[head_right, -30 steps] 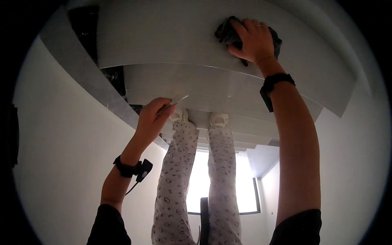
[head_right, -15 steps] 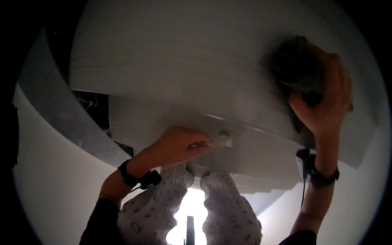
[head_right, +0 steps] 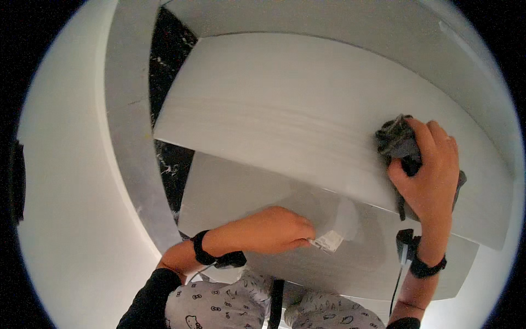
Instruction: The person cleans a stairwell by wiping the white stairs with a cloth and using a scraper to remove debris from the edges.
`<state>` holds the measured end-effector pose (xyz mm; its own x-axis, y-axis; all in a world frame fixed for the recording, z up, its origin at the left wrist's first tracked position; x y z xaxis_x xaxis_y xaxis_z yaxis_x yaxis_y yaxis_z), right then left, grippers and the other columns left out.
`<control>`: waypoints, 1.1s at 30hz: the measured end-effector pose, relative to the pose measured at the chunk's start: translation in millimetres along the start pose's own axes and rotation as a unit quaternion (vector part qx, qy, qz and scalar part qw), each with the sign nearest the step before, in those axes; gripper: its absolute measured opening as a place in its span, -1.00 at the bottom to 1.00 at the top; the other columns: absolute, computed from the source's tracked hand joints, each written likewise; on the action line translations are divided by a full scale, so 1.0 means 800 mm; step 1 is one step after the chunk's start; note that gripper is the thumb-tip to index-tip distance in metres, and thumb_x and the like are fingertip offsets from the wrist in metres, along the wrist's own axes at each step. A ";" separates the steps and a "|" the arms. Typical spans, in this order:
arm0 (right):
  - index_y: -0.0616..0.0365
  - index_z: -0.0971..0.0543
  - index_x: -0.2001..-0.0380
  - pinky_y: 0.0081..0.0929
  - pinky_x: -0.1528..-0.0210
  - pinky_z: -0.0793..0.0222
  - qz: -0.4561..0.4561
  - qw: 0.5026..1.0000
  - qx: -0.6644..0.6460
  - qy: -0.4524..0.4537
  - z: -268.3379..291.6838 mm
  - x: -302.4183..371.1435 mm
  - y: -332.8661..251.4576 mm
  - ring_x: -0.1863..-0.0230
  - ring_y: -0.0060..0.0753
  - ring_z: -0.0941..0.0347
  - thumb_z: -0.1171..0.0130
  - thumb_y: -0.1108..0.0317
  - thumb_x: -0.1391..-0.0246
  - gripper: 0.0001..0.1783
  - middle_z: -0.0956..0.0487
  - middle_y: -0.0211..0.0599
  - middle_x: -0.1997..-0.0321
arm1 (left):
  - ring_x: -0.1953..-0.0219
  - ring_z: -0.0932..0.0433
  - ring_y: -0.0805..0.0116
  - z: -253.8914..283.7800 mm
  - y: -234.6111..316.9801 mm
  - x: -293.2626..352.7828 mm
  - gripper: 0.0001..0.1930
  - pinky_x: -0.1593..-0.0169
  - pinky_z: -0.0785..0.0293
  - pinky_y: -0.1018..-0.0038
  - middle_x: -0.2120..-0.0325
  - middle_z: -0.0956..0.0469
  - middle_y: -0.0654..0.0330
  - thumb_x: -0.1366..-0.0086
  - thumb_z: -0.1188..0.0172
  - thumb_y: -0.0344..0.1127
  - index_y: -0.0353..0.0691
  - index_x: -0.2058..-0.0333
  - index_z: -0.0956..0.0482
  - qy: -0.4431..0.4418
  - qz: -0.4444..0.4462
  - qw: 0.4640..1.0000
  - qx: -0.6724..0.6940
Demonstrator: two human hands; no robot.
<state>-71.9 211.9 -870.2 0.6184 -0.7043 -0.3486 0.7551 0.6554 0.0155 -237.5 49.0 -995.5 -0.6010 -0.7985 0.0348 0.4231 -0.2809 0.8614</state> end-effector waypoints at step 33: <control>0.16 -0.35 0.33 -0.47 0.48 -0.34 0.108 0.922 -0.351 -0.122 -0.026 0.037 -0.174 0.51 -0.33 -0.34 -0.36 0.34 0.08 -0.63 -0.41 -0.21 0.35 | 0.59 -0.35 0.43 0.004 -0.017 0.058 -0.84 0.48 -0.30 0.49 0.64 -0.35 0.20 -0.38 0.00 -0.27 -0.25 0.25 -0.37 0.471 0.067 0.855 0.208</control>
<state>-163.3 105.1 -902.3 0.8327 -0.5216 -0.1857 0.3351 0.7418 -0.5809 -273.3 17.9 -1003.6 0.3288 -0.9383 -0.1071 0.0511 -0.0955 0.9941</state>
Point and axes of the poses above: each hand's wrist, its own x-axis away from the middle knuckle, its own z-axis out of the back of the hand, y = z × x, the point moved 3 cm from there along -x, towards the middle knuckle
